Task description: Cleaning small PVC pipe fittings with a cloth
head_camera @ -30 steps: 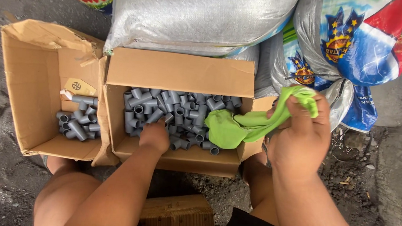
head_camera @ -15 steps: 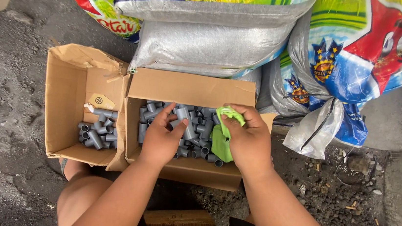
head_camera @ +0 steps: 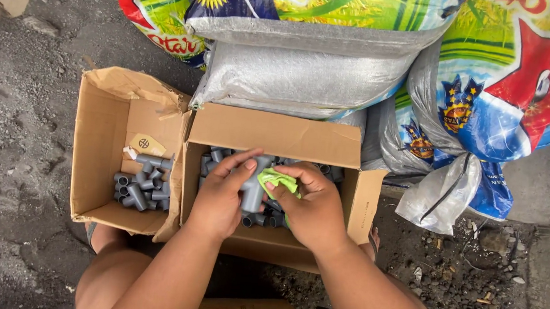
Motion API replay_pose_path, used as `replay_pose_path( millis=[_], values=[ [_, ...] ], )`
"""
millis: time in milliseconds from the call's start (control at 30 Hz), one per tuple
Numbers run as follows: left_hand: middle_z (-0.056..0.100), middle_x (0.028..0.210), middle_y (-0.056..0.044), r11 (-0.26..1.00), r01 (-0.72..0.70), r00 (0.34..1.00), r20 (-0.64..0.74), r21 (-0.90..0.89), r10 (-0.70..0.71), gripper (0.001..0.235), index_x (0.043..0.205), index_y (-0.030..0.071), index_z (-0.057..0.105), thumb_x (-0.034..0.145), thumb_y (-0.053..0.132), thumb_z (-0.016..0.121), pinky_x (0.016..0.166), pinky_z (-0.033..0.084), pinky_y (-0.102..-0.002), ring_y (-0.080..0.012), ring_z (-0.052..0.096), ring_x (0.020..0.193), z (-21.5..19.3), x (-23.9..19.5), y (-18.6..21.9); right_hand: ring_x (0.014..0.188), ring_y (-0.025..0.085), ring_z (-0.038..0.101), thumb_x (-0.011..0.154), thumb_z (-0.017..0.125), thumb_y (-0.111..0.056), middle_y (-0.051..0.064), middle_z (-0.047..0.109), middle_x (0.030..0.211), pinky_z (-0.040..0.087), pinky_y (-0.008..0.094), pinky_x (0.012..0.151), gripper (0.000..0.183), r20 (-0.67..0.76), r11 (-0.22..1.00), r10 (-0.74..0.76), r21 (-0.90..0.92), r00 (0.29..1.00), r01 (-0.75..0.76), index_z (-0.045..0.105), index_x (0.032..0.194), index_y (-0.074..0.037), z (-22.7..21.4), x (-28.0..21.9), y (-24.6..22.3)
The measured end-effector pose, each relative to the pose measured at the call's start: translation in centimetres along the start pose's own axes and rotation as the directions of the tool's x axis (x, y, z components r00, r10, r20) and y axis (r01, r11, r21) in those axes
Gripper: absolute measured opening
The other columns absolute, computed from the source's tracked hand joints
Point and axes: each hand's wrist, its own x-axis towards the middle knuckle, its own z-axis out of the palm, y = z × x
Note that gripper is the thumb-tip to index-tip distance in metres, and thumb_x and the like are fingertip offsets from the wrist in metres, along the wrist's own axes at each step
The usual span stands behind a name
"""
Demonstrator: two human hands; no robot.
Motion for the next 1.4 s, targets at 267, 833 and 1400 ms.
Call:
replay_pose_path(
  millis=[267,833,1400],
  values=[
    [0.053,0.094,-0.014,0.993,-0.034,0.993,0.113,0.117,0.021,0.034,0.127,0.000,0.060,0.096,0.013,0.058,0.038,0.056,-0.031,-0.0240,0.063,0.058,-6.5,3.6,-0.4,0.075,0.015,0.060,0.083,0.081,0.005,0.013,0.065,0.087,0.050,0.031,0.063,0.026,0.005,0.967,-0.182,-0.180,0.983,0.180,0.078,0.107,-0.004,5.1,0.3,1.2],
    [0.064,0.118,-0.003,0.851,-0.008,0.998,0.050,0.525,-0.022,0.038,0.125,0.018,0.059,0.089,0.012,0.048,0.089,0.044,-0.028,-0.0141,0.058,0.102,-8.9,3.0,6.2,0.084,0.018,0.067,0.088,0.077,-0.007,0.008,0.068,0.100,0.055,0.027,0.068,0.034,0.295,0.855,-0.287,-0.350,0.911,0.382,0.072,0.122,-0.009,9.7,-0.6,3.6],
    [0.058,0.108,-0.017,0.877,-0.149,0.982,0.174,0.457,0.076,0.050,0.150,0.015,0.050,0.102,0.011,0.039,0.084,0.049,-0.035,-0.0220,0.052,0.093,-8.1,1.6,7.4,0.061,0.028,0.066,0.085,0.077,-0.006,0.013,0.069,0.082,0.051,0.036,0.057,0.024,0.206,0.856,-0.320,-0.355,0.925,0.375,0.078,0.108,-0.010,9.2,1.0,4.2]
  ],
)
